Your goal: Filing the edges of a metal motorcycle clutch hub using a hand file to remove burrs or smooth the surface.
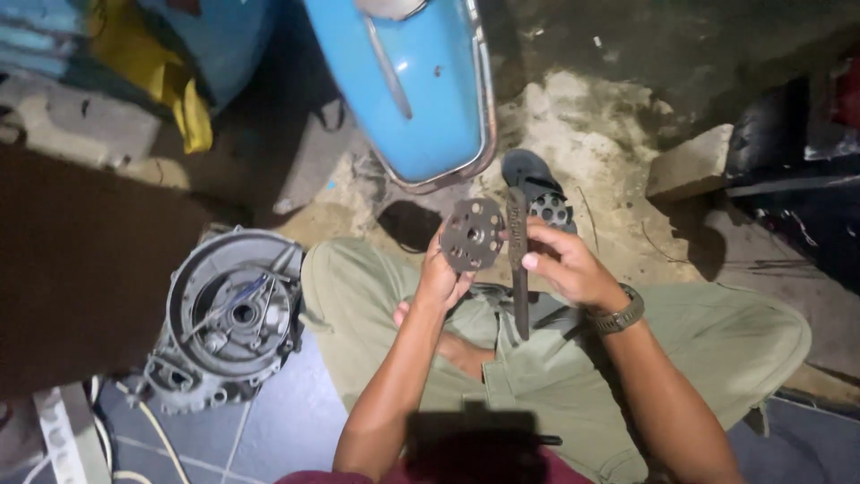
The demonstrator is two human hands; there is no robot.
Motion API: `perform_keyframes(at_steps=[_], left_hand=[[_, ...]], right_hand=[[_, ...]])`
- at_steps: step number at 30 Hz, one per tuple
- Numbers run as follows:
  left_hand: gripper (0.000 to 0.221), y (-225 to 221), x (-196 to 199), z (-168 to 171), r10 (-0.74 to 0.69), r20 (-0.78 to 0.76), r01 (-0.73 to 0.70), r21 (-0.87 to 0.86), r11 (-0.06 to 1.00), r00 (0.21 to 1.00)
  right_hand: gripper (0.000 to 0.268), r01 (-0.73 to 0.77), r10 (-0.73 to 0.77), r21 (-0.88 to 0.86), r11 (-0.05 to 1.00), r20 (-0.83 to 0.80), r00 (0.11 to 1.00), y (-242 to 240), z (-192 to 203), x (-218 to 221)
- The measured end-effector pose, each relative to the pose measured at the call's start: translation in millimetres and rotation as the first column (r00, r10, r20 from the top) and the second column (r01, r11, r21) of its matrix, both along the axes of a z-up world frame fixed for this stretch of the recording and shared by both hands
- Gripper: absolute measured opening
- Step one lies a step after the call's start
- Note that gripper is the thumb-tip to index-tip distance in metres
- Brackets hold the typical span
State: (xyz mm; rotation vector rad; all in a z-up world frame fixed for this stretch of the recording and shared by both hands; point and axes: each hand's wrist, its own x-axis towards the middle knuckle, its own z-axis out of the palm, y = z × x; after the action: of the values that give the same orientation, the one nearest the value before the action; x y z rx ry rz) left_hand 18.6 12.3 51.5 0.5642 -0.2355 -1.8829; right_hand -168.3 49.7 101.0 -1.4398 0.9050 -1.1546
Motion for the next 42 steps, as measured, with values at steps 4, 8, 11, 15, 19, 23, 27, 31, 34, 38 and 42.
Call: perform_keyframes(at_steps=[4,8,11,15,19,23,27,31,34,38,42], left_hand=[[0.013,10,20,19,0.071,-0.003,-0.071,0.016,0.997,0.997],[0.014,16,31,17,0.106,0.035,-0.102,-0.1,0.99,0.994],[0.019,17,44,2,0.138,0.141,-0.099,-0.256,0.962,0.98],[0.023,16,68,12,0.215,0.325,-0.044,-0.461,0.886,0.921],[0.03,23,94,7,0.281,0.379,-0.044,-0.526,0.849,0.882],[0.024,33,129,32,0.291,0.45,-0.017,-0.521,0.853,0.844],[0.02,40,163,24,0.314,0.537,0.014,-0.52,0.854,0.783],[0.028,39,217,39,0.418,0.758,0.095,-0.528,0.844,0.5],[0.021,35,272,14,0.597,0.802,0.249,-0.575,0.78,-0.019],[0.036,34,335,-51,0.358,0.651,0.294,-0.21,0.933,-0.67],[0.039,30,361,-91,0.314,0.534,0.287,-0.136,0.948,-0.785]], right_hand=[[0.037,-0.098,0.095,-0.054,0.994,-0.056,0.994,-8,-9,2],[0.039,-0.218,0.215,-0.059,0.974,-0.054,0.975,-6,5,22],[0.039,-0.25,0.25,0.006,0.968,-0.052,0.967,-1,10,30],[0.037,-0.252,0.248,0.098,0.963,0.057,0.967,0,14,47],[0.039,-0.272,0.258,0.07,0.96,0.159,0.953,-7,22,79],[0.04,-0.357,0.353,0.029,0.934,0.095,0.931,-16,34,100],[0.038,-0.421,0.417,-0.003,0.907,-0.13,0.9,-26,29,114],[0.039,-0.439,0.419,-0.037,0.898,-0.233,0.877,-33,30,119],[0.039,-0.411,0.377,-0.057,0.91,-0.296,0.877,-39,27,116],[0.039,-0.34,0.308,-0.099,0.935,-0.25,0.918,-35,29,121],[0.04,-0.296,0.254,-0.117,0.948,-0.284,0.924,-31,23,118]])
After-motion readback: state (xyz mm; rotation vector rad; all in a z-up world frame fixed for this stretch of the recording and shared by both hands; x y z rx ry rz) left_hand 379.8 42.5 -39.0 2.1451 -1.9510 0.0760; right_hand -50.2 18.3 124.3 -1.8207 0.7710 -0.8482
